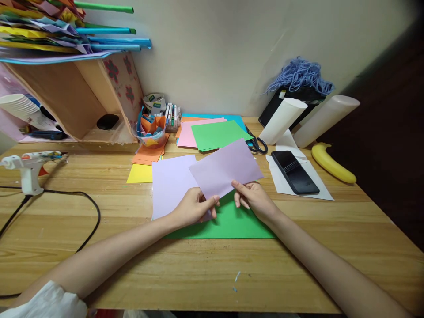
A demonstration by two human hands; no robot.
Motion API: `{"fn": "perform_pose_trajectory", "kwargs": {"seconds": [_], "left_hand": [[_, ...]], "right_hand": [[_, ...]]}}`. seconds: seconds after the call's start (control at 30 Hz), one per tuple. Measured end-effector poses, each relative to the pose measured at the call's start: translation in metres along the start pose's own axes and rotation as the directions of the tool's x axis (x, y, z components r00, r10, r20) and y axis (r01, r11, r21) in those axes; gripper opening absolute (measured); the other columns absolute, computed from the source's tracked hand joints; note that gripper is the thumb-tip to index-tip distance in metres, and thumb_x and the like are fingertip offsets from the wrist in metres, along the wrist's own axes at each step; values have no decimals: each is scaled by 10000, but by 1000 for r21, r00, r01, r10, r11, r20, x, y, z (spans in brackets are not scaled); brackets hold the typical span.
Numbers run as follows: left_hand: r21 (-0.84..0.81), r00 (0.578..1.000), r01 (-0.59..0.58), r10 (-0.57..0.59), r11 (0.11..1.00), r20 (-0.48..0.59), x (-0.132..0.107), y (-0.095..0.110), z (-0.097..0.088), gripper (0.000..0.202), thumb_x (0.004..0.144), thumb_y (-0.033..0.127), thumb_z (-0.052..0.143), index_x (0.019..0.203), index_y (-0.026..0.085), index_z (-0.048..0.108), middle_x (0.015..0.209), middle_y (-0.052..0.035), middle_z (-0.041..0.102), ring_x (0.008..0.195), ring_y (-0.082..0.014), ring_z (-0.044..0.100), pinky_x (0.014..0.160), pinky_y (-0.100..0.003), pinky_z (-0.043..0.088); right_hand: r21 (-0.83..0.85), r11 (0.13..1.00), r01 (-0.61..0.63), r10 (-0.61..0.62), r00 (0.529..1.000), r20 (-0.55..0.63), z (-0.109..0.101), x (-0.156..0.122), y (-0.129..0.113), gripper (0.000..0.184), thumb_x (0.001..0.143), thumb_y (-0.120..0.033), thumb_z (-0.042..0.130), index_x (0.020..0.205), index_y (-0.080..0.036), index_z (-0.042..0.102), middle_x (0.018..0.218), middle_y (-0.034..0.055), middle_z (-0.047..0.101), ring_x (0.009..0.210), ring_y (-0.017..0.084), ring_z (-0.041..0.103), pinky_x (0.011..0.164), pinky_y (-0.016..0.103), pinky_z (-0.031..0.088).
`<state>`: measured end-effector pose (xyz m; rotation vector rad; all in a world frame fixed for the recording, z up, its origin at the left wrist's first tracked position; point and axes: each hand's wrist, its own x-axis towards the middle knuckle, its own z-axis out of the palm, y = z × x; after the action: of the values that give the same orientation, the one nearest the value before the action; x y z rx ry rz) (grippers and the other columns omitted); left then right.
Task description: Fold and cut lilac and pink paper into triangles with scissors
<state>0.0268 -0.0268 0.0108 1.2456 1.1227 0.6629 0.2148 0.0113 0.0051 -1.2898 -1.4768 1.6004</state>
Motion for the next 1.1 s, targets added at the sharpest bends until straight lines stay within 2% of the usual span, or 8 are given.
{"fn": "perform_pose_trajectory", "kwargs": {"seconds": [0.1, 0.23, 0.37, 0.57, 0.67, 0.77, 0.83, 1.1], "left_hand": [[-10, 1000, 8, -8, 1000, -9, 0, 3, -1, 354, 783, 459, 517, 738, 111, 566, 504, -12, 590, 325, -53, 398, 329, -169, 322], [-36, 1000, 1, -1, 999, -5, 0, 5, -2, 333, 791, 426, 514, 714, 106, 565, 480, -2, 575, 327, -49, 409, 338, -161, 313], [-47, 1000, 8, -7, 999, 18, 0, 2, -3, 339, 800, 421, 503, 677, 108, 549, 504, -10, 584, 346, -55, 446, 365, -167, 356], [-91, 994, -46, 55, 995, 96, 1, -7, -5, 375, 829, 460, 470, 802, 102, 579, 630, -40, 626, 405, -66, 512, 426, -184, 405], [-71, 996, -48, 53, 996, 70, 1, -9, -3, 396, 826, 484, 469, 810, 104, 578, 601, -26, 604, 390, -61, 489, 409, -180, 389], [-9, 997, -58, 59, 998, 42, 0, -9, -2, 403, 820, 499, 466, 813, 110, 571, 587, -16, 591, 385, -59, 468, 403, -181, 387], [34, 998, -63, 62, 997, 22, -2, -7, -1, 397, 820, 496, 465, 795, 113, 567, 582, -10, 584, 382, -51, 449, 402, -177, 380], [119, 998, -67, 69, 991, -15, -7, 0, 2, 369, 804, 483, 480, 810, 124, 566, 572, -1, 569, 386, -48, 426, 395, -173, 370]], "right_hand": [[55, 998, 34, -31, 998, -52, -14, 6, 1, 506, 712, -559, 591, 423, -147, 541, 372, 22, 543, 282, 42, 315, 321, 218, 191], [145, 984, 102, -77, 983, -166, -25, 10, 0, 379, 653, -511, 679, 591, -159, 552, 390, -14, 551, 330, 71, 441, 348, 184, 312], [195, 973, 123, -86, 978, -190, -24, 10, 0, 355, 648, -495, 692, 635, -168, 553, 467, -14, 588, 434, 96, 563, 448, 185, 432], [182, 973, 144, -111, 977, -183, -17, 6, 1, 351, 661, -508, 674, 689, -167, 598, 572, 28, 652, 531, 156, 629, 566, 268, 511], [92, 985, 145, -134, 983, -123, -10, 2, 1, 327, 634, -460, 711, 749, -162, 639, 699, 54, 695, 686, 201, 663, 687, 319, 523], [-52, 985, 162, -159, 985, 62, 0, -3, 2, 285, 647, -377, 716, 825, -161, 670, 827, 68, 710, 844, 228, 652, 798, 352, 497], [-123, 973, 198, -180, 974, 140, 6, -6, 3, 237, 689, -344, 678, 830, -154, 676, 846, 74, 711, 855, 226, 648, 811, 359, 490], [-178, 963, 202, -179, 975, 134, 9, -7, 5, 194, 717, -306, 633, 814, -143, 672, 835, 76, 707, 823, 217, 648, 777, 346, 503]]}}
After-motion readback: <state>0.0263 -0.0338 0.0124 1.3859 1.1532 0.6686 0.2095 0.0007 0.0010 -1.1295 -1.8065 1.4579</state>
